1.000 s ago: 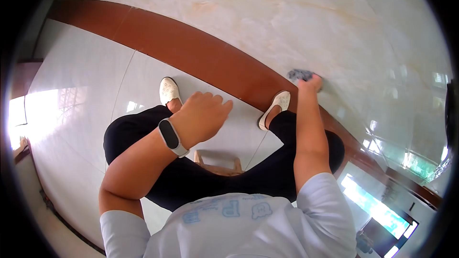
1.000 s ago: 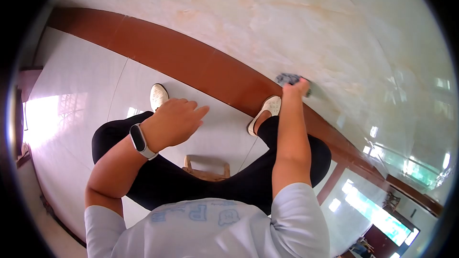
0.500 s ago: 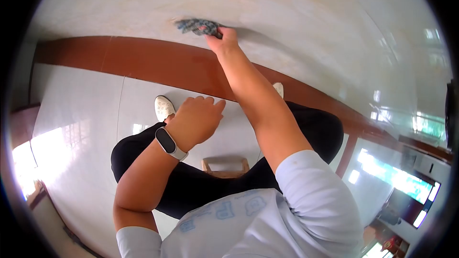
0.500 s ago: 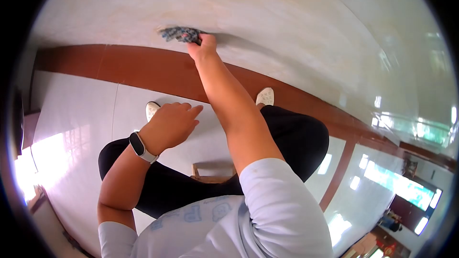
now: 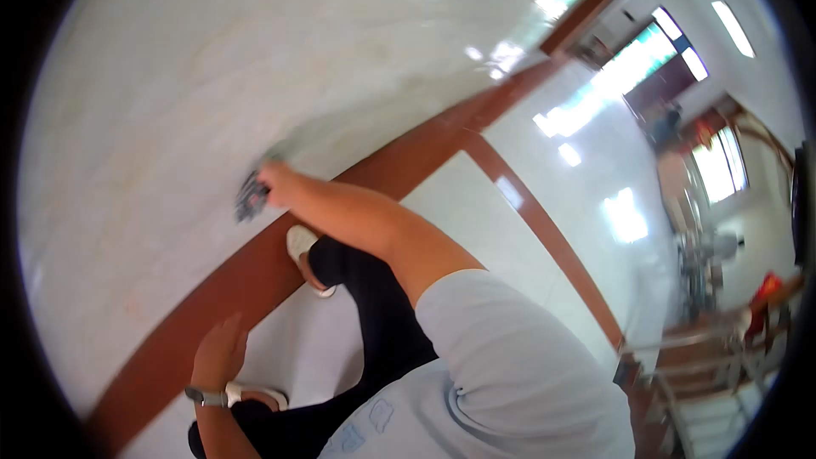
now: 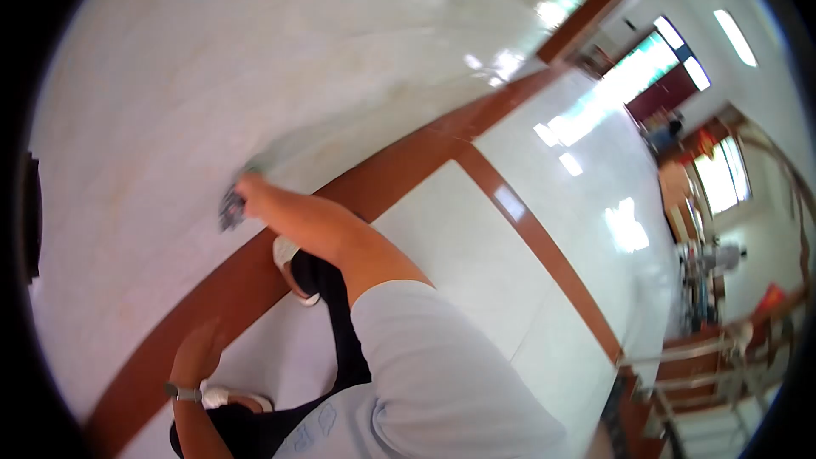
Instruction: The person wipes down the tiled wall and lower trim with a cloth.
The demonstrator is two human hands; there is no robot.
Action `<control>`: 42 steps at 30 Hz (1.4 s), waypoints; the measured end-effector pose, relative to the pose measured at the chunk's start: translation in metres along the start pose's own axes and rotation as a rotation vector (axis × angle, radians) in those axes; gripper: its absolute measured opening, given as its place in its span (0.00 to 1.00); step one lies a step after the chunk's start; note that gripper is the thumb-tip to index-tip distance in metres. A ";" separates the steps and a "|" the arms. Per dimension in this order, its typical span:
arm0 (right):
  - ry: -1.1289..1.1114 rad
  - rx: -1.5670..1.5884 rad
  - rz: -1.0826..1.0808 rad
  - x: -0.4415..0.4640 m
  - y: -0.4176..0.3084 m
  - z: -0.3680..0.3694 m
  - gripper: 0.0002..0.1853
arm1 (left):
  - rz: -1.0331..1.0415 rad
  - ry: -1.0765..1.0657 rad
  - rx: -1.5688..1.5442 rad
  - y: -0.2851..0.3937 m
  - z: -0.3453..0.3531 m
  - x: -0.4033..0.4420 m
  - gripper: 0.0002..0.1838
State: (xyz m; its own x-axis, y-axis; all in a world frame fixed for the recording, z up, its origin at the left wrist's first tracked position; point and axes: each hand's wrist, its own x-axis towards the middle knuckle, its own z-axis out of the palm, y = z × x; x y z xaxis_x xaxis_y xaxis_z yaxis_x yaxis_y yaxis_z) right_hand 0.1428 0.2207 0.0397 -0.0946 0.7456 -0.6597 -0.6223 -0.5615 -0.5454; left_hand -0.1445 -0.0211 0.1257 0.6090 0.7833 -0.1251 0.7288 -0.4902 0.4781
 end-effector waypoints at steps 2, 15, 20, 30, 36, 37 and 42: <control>0.018 0.070 0.064 -0.050 -0.007 0.019 0.09 | 0.070 -0.012 0.005 -0.007 0.002 0.009 0.20; 0.030 0.395 -0.027 -0.066 -0.008 0.025 0.07 | -0.187 -0.390 -0.069 -0.070 0.040 0.016 0.23; 0.160 0.267 0.119 -0.094 -0.007 0.046 0.15 | -0.263 -0.482 -0.143 -0.049 0.026 0.032 0.24; 0.111 0.112 0.175 -0.095 -0.014 0.054 0.30 | -0.329 -0.575 -0.190 -0.043 0.021 0.059 0.25; 0.117 0.028 0.184 -0.077 -0.011 0.053 0.30 | -0.294 -0.551 -0.216 -0.044 0.024 0.069 0.26; 0.107 0.002 0.169 -0.082 -0.013 0.052 0.30 | -0.291 -0.547 -0.218 -0.044 0.025 0.068 0.26; 0.202 0.065 0.157 -0.106 -0.021 0.059 0.28 | -0.200 -0.520 -0.184 -0.049 0.027 0.062 0.26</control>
State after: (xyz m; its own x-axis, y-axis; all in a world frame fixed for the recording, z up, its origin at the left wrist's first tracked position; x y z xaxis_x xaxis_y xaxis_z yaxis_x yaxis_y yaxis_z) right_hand 0.1198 0.1749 0.1517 -0.0409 0.5608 -0.8270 -0.6615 -0.6355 -0.3982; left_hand -0.1343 0.0412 0.0711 0.5729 0.5405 -0.6162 0.8073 -0.2418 0.5384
